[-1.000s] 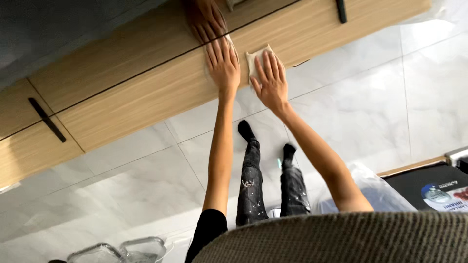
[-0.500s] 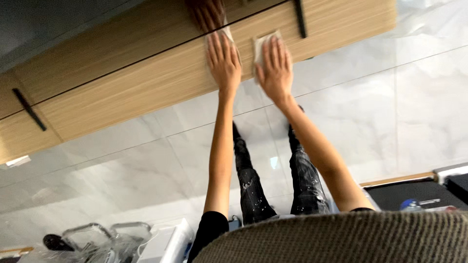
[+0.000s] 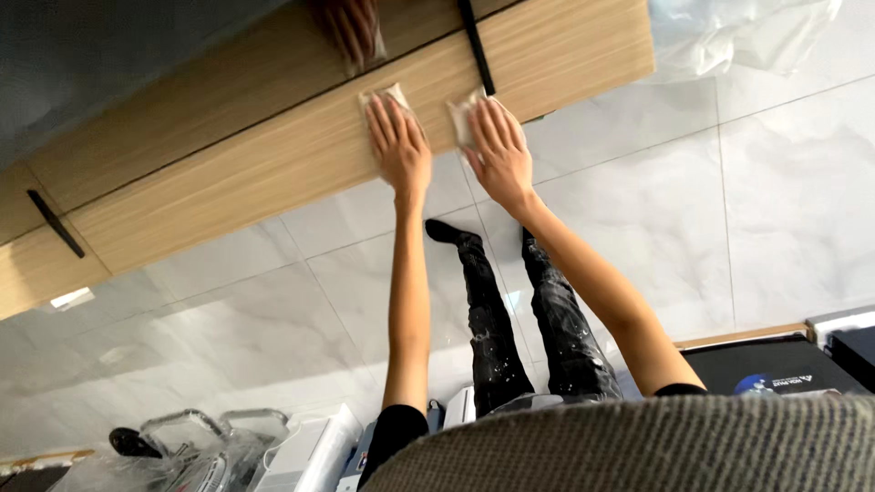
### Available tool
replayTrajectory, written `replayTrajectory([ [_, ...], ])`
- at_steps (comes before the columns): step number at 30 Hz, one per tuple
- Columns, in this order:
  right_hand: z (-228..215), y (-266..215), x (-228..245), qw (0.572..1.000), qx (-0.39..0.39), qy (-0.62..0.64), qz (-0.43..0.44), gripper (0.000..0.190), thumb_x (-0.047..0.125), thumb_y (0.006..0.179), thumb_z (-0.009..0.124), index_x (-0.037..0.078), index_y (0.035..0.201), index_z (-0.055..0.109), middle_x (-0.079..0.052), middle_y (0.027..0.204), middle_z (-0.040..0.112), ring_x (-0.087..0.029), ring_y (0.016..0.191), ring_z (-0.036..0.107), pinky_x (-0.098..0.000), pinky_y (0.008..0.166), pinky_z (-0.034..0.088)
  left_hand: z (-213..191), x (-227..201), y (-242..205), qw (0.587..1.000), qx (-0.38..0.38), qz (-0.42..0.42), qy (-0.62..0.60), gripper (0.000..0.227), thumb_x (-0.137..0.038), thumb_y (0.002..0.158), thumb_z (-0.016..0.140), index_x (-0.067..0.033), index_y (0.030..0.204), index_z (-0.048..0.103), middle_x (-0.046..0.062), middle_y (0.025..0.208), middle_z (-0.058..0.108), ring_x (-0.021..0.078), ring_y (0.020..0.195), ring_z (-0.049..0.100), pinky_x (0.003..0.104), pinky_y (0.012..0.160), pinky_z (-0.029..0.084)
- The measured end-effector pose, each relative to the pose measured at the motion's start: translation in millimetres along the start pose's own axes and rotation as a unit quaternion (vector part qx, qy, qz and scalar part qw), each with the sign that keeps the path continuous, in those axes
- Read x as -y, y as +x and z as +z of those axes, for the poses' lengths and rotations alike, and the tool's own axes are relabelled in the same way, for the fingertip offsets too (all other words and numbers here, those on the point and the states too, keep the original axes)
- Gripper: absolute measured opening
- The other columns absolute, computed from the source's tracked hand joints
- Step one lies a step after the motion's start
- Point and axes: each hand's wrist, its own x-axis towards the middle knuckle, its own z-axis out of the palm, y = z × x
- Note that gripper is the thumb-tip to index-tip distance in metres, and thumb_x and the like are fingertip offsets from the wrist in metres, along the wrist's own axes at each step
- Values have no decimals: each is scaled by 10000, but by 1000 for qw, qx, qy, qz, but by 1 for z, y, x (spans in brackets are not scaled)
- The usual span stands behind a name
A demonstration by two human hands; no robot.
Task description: The person wipes the top surface of a wooden cabinet with a cloth in each hand.
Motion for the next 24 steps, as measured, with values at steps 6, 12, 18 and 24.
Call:
replayTrajectory([
  [6, -30, -7, -83, 993, -49, -44, 99, 596, 312, 1171, 479, -18, 1651, 354, -232, 1704, 307, -365, 1589, 237, -516, 1297, 173, 7, -40, -16, 997, -53, 46, -26, 562, -338, 1142, 299, -76, 1637, 257, 151, 1716, 207, 335, 1594, 207, 499, 1319, 208],
  [12, -52, 80, -114, 992, -88, -5, 91, 564, 325, 1186, 471, -27, 1621, 400, -261, 1674, 319, -414, 1561, 256, -524, 1285, 198, 3, -88, -26, 992, -100, 63, -47, 511, -310, 1145, 350, -116, 1618, 337, 128, 1694, 286, 343, 1577, 295, 501, 1290, 291],
  [18, -53, 33, -107, 989, -106, -40, 100, 564, 321, 1168, 502, -25, 1609, 433, -259, 1654, 340, -397, 1551, 282, -515, 1276, 220, 4, -86, 32, 994, -103, 31, -32, 493, -302, 1159, 342, -114, 1614, 359, 126, 1689, 307, 334, 1576, 319, 491, 1290, 324],
  [24, -100, 85, -148, 968, 24, 41, 246, 479, 360, 1159, 417, 59, 1524, 496, -142, 1567, 493, -348, 1507, 382, -471, 1320, 259, 12, -112, -55, 988, -119, 29, -96, 497, -242, 1134, 329, -75, 1600, 379, 156, 1673, 339, 343, 1572, 317, 517, 1291, 282],
])
